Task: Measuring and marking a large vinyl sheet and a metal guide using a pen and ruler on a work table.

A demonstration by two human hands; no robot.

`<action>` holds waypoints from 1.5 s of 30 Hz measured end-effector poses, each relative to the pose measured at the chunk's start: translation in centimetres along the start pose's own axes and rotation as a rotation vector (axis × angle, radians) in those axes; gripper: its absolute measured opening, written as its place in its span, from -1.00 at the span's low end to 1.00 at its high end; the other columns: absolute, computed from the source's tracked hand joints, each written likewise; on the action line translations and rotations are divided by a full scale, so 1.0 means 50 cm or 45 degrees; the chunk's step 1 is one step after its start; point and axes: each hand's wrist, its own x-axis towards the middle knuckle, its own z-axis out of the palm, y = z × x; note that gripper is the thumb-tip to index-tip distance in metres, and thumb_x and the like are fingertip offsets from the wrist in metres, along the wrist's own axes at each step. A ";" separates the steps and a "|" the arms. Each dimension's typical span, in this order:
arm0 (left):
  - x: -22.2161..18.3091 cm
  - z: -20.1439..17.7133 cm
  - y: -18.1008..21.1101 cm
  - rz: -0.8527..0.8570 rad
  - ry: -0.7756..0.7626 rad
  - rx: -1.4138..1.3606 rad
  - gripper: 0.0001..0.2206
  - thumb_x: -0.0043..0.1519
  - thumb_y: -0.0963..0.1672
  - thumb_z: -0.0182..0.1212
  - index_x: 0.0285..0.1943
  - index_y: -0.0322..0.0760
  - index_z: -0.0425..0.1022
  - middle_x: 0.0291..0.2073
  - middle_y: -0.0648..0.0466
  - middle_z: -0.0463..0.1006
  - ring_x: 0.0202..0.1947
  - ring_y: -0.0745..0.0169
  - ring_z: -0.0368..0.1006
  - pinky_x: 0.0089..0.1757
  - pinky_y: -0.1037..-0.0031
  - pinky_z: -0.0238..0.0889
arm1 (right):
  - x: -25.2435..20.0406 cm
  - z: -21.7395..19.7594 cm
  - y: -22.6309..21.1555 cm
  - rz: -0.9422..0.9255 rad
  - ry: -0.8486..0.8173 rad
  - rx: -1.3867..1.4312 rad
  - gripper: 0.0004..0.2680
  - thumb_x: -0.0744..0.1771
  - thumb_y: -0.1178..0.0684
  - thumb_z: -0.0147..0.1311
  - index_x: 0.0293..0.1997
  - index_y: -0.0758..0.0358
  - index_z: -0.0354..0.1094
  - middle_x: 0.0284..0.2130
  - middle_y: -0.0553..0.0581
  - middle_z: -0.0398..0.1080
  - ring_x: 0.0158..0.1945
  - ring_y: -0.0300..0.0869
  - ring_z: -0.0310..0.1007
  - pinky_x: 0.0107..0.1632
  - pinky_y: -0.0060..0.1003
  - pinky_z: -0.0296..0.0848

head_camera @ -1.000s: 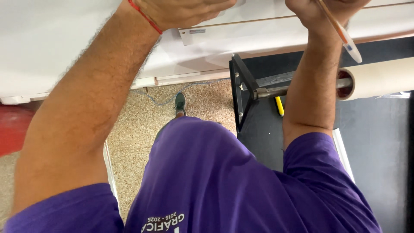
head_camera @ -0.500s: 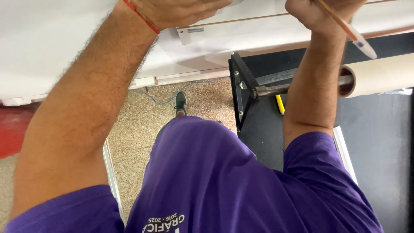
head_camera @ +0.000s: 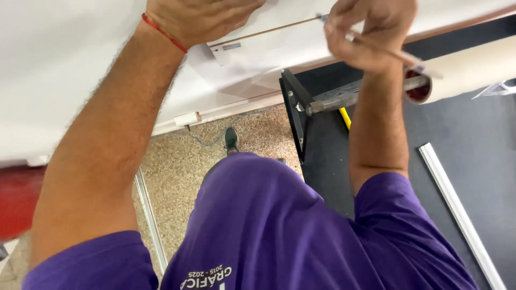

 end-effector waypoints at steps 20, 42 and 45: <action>0.025 -0.039 -0.035 -0.218 0.016 0.159 -0.76 0.64 0.19 0.24 0.43 0.51 0.62 0.39 0.51 0.45 0.39 0.39 0.22 0.33 0.44 0.12 | -0.614 0.246 -0.554 1.996 -0.071 -0.632 -0.71 0.46 -0.12 0.29 -0.37 0.07 0.29 -0.62 -0.07 0.20 -0.53 -0.21 0.10 -0.35 -0.18 0.24; 0.021 -0.053 -0.031 -0.199 -0.209 0.194 -0.50 0.89 0.27 -0.11 0.77 0.49 0.74 0.67 0.16 0.47 0.37 0.32 0.53 0.33 0.66 0.53 | -0.863 0.152 -0.766 2.850 0.317 -1.343 -0.76 0.41 -0.23 0.14 0.06 -0.01 0.57 -0.19 0.08 0.71 -0.01 0.27 0.66 0.02 0.21 0.53; 0.046 -0.089 -0.036 -0.225 -0.154 0.173 -0.50 0.90 0.28 -0.13 0.69 0.45 0.77 0.65 0.25 0.47 0.31 0.43 0.60 0.20 0.69 0.47 | -0.831 0.219 -0.818 2.943 0.300 -1.255 -0.78 0.41 -0.24 0.12 0.05 -0.07 0.57 -0.20 0.06 0.69 -0.03 0.21 0.67 0.01 0.15 0.54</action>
